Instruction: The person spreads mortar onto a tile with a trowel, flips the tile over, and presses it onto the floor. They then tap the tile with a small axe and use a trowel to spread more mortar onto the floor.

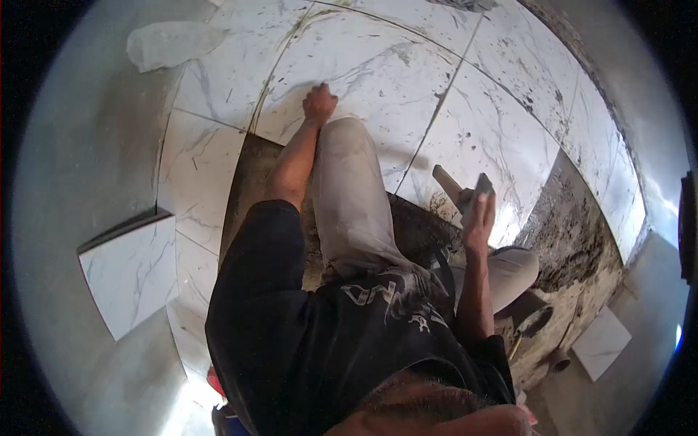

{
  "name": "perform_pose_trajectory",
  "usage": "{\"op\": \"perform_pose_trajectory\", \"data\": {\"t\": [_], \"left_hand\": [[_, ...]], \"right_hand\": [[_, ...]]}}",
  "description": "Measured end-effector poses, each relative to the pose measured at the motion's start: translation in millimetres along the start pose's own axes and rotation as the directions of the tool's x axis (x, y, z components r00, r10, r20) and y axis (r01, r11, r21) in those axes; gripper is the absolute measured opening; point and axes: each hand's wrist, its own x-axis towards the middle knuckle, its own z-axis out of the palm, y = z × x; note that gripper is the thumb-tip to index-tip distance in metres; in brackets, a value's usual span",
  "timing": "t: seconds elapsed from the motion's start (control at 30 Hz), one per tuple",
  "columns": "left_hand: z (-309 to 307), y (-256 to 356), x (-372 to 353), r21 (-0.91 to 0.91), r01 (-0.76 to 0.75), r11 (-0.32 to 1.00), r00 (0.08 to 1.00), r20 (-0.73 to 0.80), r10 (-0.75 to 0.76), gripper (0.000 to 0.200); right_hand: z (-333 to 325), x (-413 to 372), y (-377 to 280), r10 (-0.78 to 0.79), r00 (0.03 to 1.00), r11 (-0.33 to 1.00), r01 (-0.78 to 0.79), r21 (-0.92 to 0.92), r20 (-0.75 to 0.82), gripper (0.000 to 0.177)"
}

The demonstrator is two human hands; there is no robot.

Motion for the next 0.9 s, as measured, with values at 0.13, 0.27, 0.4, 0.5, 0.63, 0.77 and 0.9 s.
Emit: {"op": "perform_pose_trajectory", "data": {"t": [0.13, 0.27, 0.4, 0.5, 0.63, 0.77, 0.9], "left_hand": [[6.7, 3.0, 15.8, -0.111, 0.138, 0.984, 0.987, 0.097, -0.127, 0.031], [6.2, 2.1, 16.6, -0.067, 0.236, 0.969, 0.963, 0.15, -0.224, 0.03], [9.7, -6.5, 22.2, -0.048, 0.155, 0.987, 0.983, 0.106, -0.15, 0.026], [-3.5, -7.7, 22.0, 0.016, 0.121, 0.993, 0.981, 0.15, -0.122, 0.027], [-22.1, 2.0, 21.2, 0.051, 0.076, 0.996, 0.979, 0.187, -0.084, 0.027], [-64.0, 33.5, 21.0, -0.092, -0.176, 0.98, 0.956, 0.22, 0.193, 0.028], [-90.4, 113.0, -18.8, -0.355, -0.354, 0.865, 0.815, 0.336, 0.471, 0.022]], "right_hand": [[-9.3, 1.3, 6.1, -0.055, 0.998, 0.998, 0.055, 0.013, -0.027, 0.051], [-12.4, -2.9, 16.5, -0.092, 0.995, 0.996, 0.091, -0.013, -0.041, 0.049], [-18.9, -0.6, 13.9, -0.072, 0.996, 0.996, 0.069, -0.052, -0.046, 0.045], [-14.7, -10.2, 6.2, -0.061, 0.997, 0.997, 0.062, 0.044, -0.04, 0.043], [-21.9, -15.2, 5.5, 0.008, 0.997, 0.999, -0.004, -0.042, 0.075, 0.048], [-21.5, -27.8, -2.5, -0.165, 0.983, 0.981, 0.171, -0.087, 0.075, 0.057], [-22.3, -17.7, 5.2, -0.022, 0.992, 0.997, 0.031, -0.067, 0.128, 0.058]]}}
